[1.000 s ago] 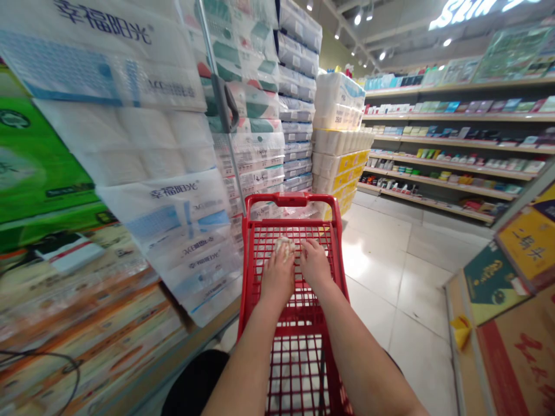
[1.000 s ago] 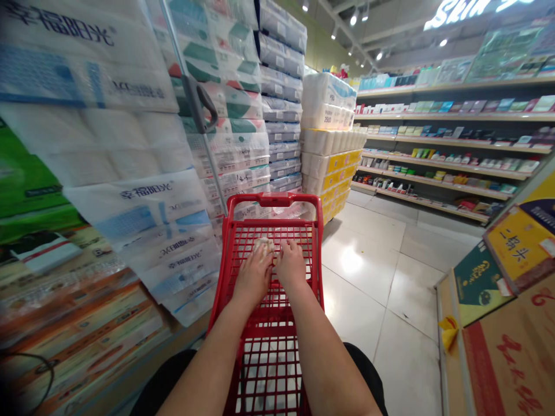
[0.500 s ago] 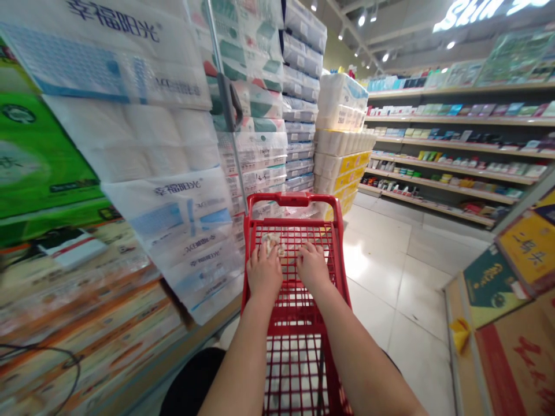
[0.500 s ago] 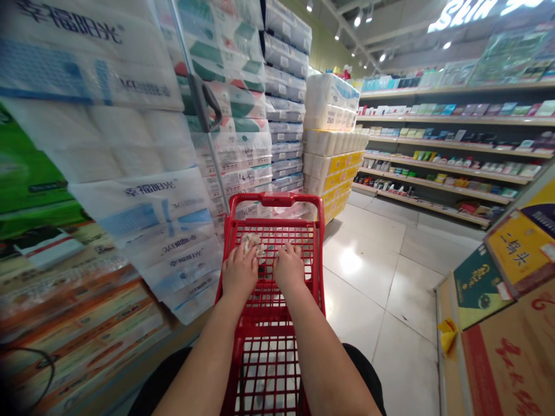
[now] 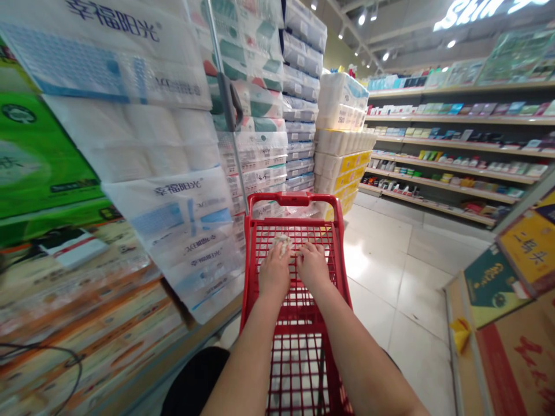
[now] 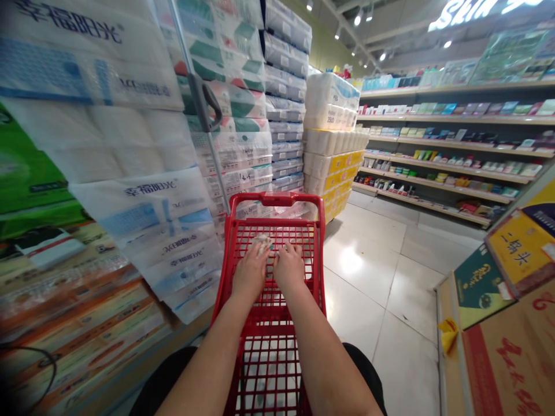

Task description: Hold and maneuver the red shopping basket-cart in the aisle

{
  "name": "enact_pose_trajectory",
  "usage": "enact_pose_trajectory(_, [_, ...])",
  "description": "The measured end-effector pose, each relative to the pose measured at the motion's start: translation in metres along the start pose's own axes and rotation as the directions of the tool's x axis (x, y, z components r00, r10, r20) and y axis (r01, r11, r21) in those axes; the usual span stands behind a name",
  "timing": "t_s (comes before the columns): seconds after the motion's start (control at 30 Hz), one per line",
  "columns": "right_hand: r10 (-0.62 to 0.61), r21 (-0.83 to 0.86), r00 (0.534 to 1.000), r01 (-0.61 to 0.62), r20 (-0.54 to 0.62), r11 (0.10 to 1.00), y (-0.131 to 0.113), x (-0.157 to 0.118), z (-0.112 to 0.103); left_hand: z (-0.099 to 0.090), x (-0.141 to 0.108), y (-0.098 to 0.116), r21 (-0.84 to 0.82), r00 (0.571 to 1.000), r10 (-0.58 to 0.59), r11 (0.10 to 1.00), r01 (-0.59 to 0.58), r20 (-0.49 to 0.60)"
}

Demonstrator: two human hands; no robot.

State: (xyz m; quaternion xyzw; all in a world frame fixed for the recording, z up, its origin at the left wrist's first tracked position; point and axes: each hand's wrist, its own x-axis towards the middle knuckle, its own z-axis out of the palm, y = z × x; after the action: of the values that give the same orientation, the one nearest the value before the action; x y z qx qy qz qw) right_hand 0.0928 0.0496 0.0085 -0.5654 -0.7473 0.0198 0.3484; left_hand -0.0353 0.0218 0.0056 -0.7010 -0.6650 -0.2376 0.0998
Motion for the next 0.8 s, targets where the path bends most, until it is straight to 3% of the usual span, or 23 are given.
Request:
enact_pose_trajectory(0.1, [0.007,0.006,1.0,-0.007,-0.01,1.0,0.0,0.0,0.001,-0.002,-0.001,0.001,0.029,0.988,-0.144,0.989,0.146,-0.052])
enact_pose_trajectory(0.3, [0.019,0.031,1.0,-0.02,0.016,0.999,0.001,0.0,0.003,0.003,-0.001,0.0,-0.029,1.0,0.003,1.0,-0.004,-0.03])
enact_pose_trajectory(0.47, [0.051,0.004,0.997,-0.052,0.051,0.999,0.0,0.001,0.001,0.004,0.001,-0.004,-0.003,0.979,-0.153,0.988,0.154,-0.137])
enact_pose_trajectory(0.63, [0.059,-0.023,0.995,-0.057,0.084,0.998,-0.002,0.001,-0.001,0.008,0.001,0.006,-0.036,0.997,0.057,0.998,-0.058,-0.045])
enact_pose_trajectory(0.8, [0.06,-0.025,0.993,-0.058,0.102,0.998,-0.002,0.002,-0.002,0.003,0.0,0.001,0.027,0.975,-0.189,0.981,0.193,-0.114])
